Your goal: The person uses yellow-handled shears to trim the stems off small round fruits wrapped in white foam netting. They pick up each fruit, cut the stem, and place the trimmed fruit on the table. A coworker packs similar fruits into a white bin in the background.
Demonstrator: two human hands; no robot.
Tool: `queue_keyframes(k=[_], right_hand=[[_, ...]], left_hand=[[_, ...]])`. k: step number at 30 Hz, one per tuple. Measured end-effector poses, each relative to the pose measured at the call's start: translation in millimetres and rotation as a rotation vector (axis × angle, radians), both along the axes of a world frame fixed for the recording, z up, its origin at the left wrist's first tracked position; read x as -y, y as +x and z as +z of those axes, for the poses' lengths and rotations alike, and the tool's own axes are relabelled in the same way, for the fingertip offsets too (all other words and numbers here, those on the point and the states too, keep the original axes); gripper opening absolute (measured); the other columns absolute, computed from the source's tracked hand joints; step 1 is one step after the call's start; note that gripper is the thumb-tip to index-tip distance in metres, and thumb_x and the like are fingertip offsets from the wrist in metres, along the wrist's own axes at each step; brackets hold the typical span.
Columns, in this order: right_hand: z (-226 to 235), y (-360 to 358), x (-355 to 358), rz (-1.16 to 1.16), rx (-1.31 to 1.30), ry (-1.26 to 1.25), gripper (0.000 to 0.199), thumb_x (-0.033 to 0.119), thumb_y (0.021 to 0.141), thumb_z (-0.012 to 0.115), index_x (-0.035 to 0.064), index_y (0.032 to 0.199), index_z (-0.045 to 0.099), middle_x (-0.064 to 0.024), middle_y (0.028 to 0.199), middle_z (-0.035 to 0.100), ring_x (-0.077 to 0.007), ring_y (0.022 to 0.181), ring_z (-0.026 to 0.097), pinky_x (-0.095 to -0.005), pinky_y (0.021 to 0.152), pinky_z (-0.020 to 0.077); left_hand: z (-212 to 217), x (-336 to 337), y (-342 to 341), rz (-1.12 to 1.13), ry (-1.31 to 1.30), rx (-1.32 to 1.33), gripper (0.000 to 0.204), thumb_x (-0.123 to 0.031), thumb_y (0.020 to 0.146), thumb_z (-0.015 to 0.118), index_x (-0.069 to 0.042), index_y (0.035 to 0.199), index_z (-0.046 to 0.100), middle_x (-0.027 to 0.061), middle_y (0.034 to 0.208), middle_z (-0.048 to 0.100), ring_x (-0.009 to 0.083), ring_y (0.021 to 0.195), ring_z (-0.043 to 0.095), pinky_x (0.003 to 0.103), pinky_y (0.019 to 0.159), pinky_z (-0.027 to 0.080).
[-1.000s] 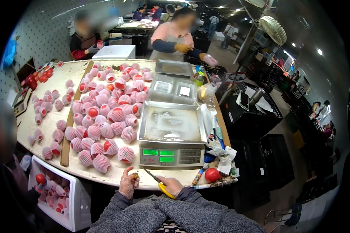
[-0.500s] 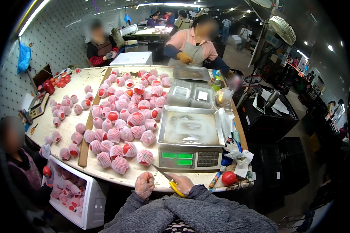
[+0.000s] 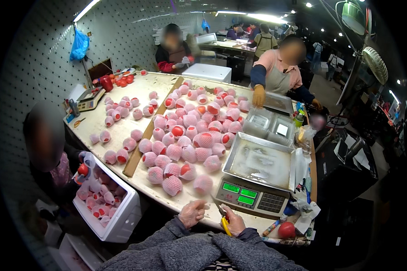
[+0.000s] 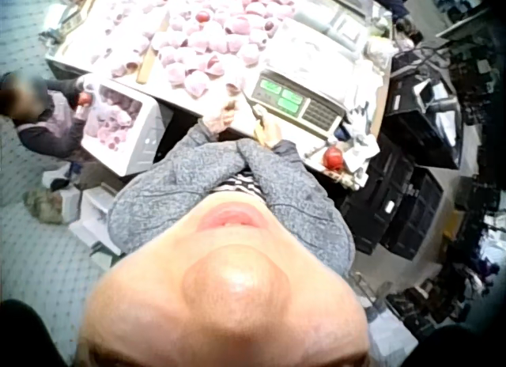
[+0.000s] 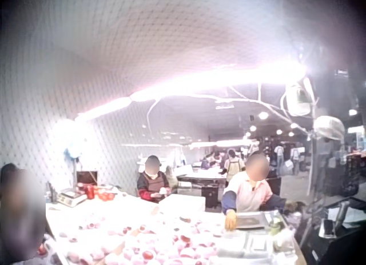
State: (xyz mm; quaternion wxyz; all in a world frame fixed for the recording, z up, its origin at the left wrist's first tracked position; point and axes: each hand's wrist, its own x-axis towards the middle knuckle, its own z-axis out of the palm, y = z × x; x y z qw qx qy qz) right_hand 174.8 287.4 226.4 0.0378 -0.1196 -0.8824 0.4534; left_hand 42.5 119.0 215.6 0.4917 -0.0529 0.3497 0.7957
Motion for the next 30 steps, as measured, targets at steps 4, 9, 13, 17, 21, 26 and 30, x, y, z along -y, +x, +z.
queue_keyframes(k=[4,9,13,17,21,26,30], right_hand=[[-4.9,-3.4,3.4,0.028,-0.004,-0.034,0.048,0.018,0.078,0.061,0.013,0.123,0.045,-0.016,0.074,0.062,-0.0348,0.069,0.062,-0.0424,0.059,0.0468],[-9.1,-1.5,2.0,0.034,-0.066,-0.014,0.041,0.016,0.078,0.061,0.0113,0.117,0.049,-0.016,0.074,0.062,-0.0351,0.069,0.061,-0.0425,0.059,0.0458],[-14.3,-0.2,-5.6,-0.012,-0.097,0.0,0.049,0.011,0.073,0.065,0.0075,0.12,0.051,-0.0164,0.074,0.061,-0.0273,0.066,0.062,-0.0348,0.059,0.0469],[-12.0,2.2,-7.7,-0.034,-0.146,0.002,0.049,0.01,0.072,0.066,0.0057,0.118,0.052,-0.0169,0.082,0.062,-0.028,0.07,0.062,-0.0338,0.063,0.0475],[-12.0,-3.7,-12.5,-0.075,-0.119,0.001,0.047,0.008,0.071,0.067,0.0028,0.115,0.054,-0.0123,0.076,0.06,-0.0206,0.067,0.06,-0.0291,0.063,0.0473],[-5.7,-1.6,-21.6,-0.11,-0.252,0.007,0.048,0.006,0.074,0.066,0.0017,0.12,0.052,-0.0101,0.084,0.06,-0.0153,0.072,0.057,-0.0277,0.066,0.0474],[0.5,12.0,-20.3,-0.129,-0.199,0.112,0.046,0.003,0.073,0.065,0.0024,0.117,0.053,-0.0113,0.089,0.06,-0.017,0.072,0.057,-0.0284,0.063,0.0461]], left_hand=[[3.5,-2.3,3.0,-0.016,-0.066,-0.024,0.035,-0.037,0.098,0.035,-0.005,0.103,0.05,0.0002,0.069,0.036,0.0084,0.049,0.029,0.02,0.043,0.027],[24.6,-11.5,13.7,0.172,-0.099,-0.032,0.028,-0.027,0.095,0.045,-0.005,0.111,0.051,0.0041,0.082,0.053,0.0095,0.061,0.044,0.02,0.053,0.039],[7.4,-2.9,8.8,0.075,0.072,-0.111,0.026,-0.023,0.094,0.049,-0.006,0.113,0.052,0.0115,0.105,0.058,0.0097,0.074,0.051,0.021,0.066,0.045],[10.3,-9.4,9.0,0.081,0.022,-0.088,0.026,-0.026,0.093,0.05,-0.006,0.109,0.054,0.0061,0.095,0.057,0.0082,0.071,0.048,0.021,0.061,0.043],[-3.4,-20.5,2.4,0.094,-0.046,-0.283,0.024,-0.027,0.092,0.051,-0.006,0.103,0.054,-0.0023,0.073,0.045,0.0067,0.059,0.04,0.021,0.053,0.035],[23.4,-39.4,-5.9,0.063,0.127,-0.261,0.012,-0.019,0.094,0.045,-0.011,0.092,0.053,-0.0059,0.065,0.038,0.0054,0.056,0.035,0.021,0.051,0.031],[46.3,-35.6,4.4,0.166,0.235,-0.128,0.022,-0.015,0.091,0.053,-0.007,0.11,0.047,-0.0011,0.08,0.045,0.0087,0.065,0.045,0.02,0.058,0.039]])
